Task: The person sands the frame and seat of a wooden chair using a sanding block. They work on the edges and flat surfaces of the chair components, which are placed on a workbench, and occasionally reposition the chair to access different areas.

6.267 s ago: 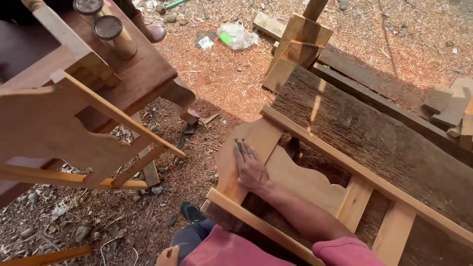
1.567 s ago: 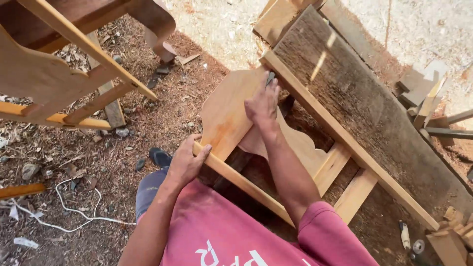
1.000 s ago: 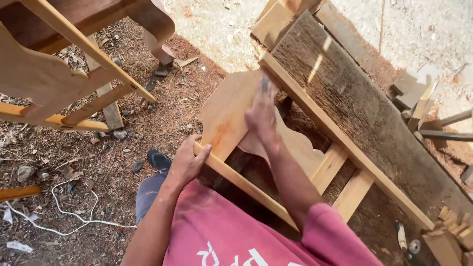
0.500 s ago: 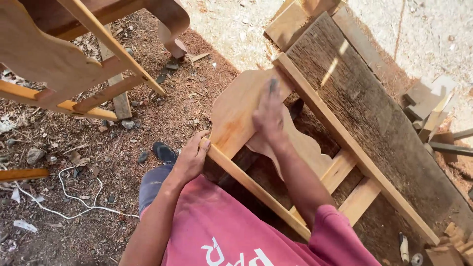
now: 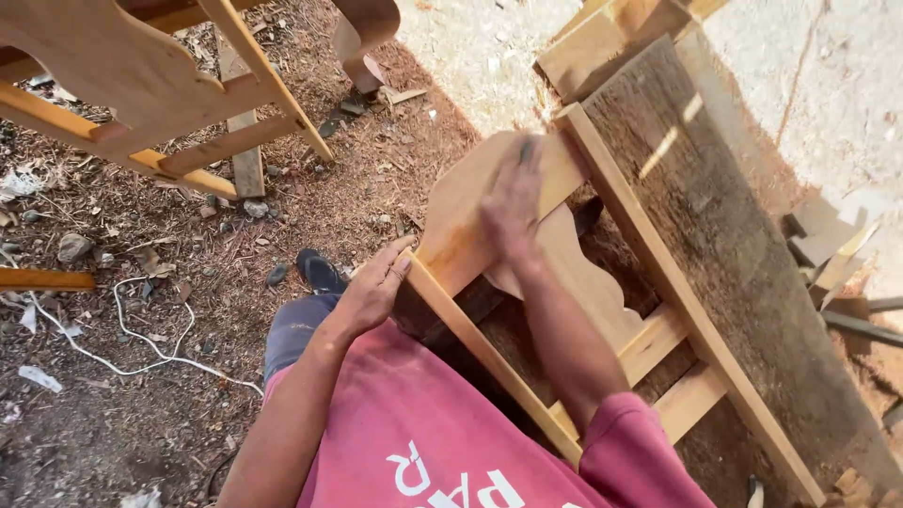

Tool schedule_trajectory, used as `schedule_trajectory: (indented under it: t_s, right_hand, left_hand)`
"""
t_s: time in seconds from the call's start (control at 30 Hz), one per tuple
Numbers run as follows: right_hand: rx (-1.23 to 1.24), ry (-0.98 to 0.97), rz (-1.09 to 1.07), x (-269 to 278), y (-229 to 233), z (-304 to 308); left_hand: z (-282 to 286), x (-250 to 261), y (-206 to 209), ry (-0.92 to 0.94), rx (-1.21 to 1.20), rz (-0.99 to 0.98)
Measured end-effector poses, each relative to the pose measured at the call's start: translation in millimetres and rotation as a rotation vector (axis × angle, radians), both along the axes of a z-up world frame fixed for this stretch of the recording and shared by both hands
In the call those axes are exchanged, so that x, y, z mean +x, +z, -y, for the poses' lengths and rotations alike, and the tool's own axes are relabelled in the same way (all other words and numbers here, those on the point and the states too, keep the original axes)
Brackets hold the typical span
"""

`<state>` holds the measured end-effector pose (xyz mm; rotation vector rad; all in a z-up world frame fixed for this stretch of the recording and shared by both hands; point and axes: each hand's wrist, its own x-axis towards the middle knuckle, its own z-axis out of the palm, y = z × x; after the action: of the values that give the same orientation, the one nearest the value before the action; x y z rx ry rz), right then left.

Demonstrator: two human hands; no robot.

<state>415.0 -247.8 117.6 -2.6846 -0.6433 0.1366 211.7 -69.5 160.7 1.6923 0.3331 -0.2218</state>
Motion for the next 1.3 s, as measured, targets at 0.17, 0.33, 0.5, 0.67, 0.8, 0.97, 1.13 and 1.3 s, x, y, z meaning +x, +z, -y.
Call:
schedule_trajectory:
  t_s: [0.17,0.33,0.5,0.67,0.8,0.97,1.13,1.3]
  right_hand:
    - [-0.142,0.276,-0.220,-150,28,-27]
    - [-0.065,0.184,0.064,-6,-10,-21]
    - [-0.029,0.145,0.281,-30,10,-41]
    - [-0.039,0.261,-0.135,-121,32,-41]
    - [-0.089,0.184,0.210,-40,16,-51]
    - [0.015,0.281,0.065,-100,37,-58]
    - [-0.095,0.187,0.153,-44,4,-44]
    - [-0.079,0.035,0.138,15,5,-32]
  left_hand:
    - [0,4,2,0.008,-0.092,-0.080]
    - [-3,-2,5,-0.024,-0.089,-0.099]
    - [-6,3,-3,-0.018,-0.073,-0.067]
    - [-4,-8,-16,-0.060,-0.068,-0.031]
    - [-5,-5,-2,-0.069,-0.067,-0.017]
    - [-6,-3,-8,-0.051,-0.054,-0.012]
    - [-7,0,-2,-0.058,-0.042,0.022]
    - [-7,3,15,-0.052,-0.059,0.010]
